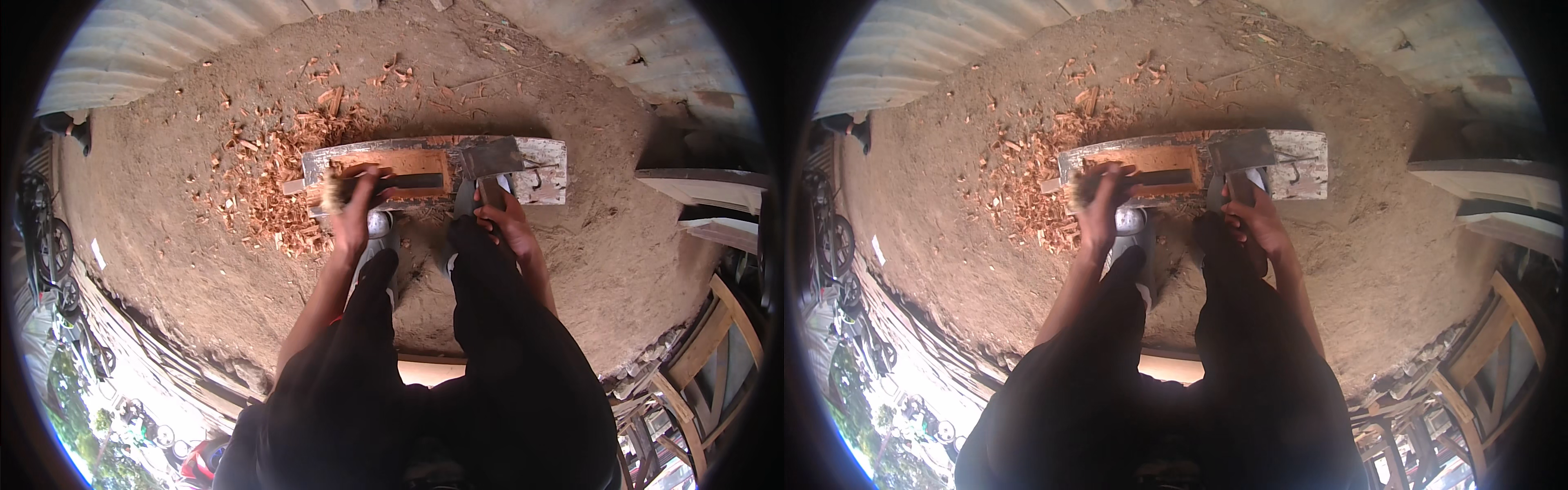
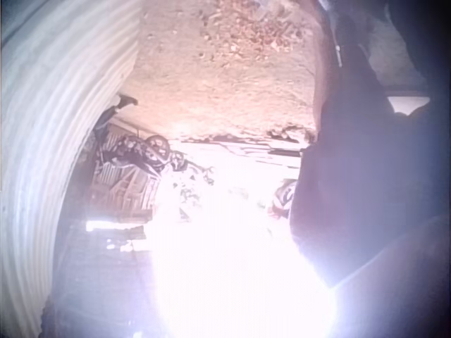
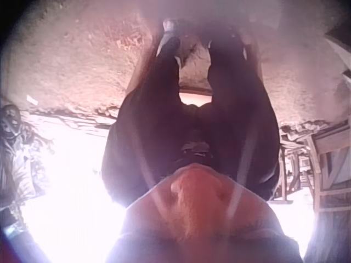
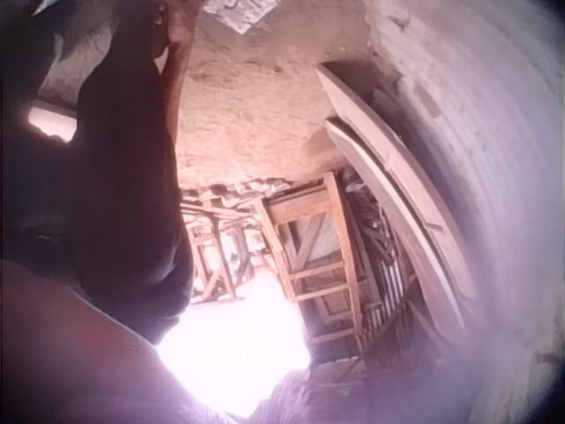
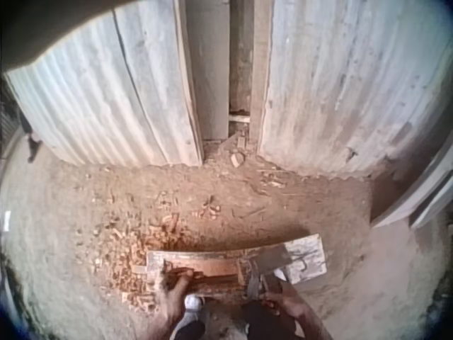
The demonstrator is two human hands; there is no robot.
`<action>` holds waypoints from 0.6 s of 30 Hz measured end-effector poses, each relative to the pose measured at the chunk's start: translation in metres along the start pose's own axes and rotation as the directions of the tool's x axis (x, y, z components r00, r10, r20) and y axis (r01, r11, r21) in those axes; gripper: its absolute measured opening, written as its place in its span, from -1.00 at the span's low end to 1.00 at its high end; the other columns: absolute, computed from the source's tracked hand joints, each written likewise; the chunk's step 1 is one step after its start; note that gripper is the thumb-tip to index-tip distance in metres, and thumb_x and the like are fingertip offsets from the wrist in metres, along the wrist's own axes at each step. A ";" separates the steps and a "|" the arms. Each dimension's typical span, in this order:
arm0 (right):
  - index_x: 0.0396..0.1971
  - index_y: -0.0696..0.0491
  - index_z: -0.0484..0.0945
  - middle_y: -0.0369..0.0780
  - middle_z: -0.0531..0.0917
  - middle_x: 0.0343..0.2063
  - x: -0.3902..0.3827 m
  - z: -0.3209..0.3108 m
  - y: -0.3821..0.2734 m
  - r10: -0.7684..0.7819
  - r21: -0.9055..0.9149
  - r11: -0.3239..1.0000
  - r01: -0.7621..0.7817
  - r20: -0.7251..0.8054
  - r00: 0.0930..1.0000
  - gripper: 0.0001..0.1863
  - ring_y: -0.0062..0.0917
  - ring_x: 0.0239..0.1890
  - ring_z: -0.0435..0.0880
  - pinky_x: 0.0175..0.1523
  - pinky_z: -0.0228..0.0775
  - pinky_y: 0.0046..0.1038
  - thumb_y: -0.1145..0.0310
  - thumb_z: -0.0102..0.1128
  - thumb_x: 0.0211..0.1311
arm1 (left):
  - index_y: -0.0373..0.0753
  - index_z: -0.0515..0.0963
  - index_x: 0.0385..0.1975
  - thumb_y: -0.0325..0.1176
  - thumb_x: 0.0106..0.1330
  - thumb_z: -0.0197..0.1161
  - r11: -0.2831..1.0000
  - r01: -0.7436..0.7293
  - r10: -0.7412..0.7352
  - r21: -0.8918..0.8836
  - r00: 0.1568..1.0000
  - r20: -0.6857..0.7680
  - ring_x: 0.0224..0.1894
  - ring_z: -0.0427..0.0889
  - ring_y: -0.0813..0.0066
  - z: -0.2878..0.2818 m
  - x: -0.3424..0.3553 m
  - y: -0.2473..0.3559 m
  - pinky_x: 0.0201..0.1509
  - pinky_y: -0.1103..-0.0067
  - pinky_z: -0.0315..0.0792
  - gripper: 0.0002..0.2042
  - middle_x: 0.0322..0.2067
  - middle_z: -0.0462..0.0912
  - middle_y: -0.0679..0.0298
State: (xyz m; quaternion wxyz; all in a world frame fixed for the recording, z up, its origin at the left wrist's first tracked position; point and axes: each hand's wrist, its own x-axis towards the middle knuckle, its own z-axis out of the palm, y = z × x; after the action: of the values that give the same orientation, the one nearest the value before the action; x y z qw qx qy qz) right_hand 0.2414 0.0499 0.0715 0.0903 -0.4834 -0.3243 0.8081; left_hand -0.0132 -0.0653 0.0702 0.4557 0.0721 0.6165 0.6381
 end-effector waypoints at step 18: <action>-0.09 0.08 0.44 -0.34 0.44 -0.50 -0.005 -0.001 -0.007 -0.003 -0.070 0.998 0.002 -0.020 1.000 -0.69 -0.70 -0.56 0.43 -0.62 0.21 -0.60 0.48 0.26 0.19 | -0.34 0.53 0.02 -0.27 0.41 0.29 0.889 -0.229 0.321 0.396 0.930 -0.181 -0.14 0.77 0.22 -0.078 -0.008 0.063 -0.06 0.38 0.69 -0.69 -0.16 0.73 -0.03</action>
State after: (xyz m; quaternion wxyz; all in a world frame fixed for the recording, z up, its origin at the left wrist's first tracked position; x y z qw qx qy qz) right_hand 0.2436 0.0534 0.0788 0.0778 -0.4941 -0.3519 0.7912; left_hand -0.0902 -0.1159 0.1097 0.2598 0.1653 0.7592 0.5734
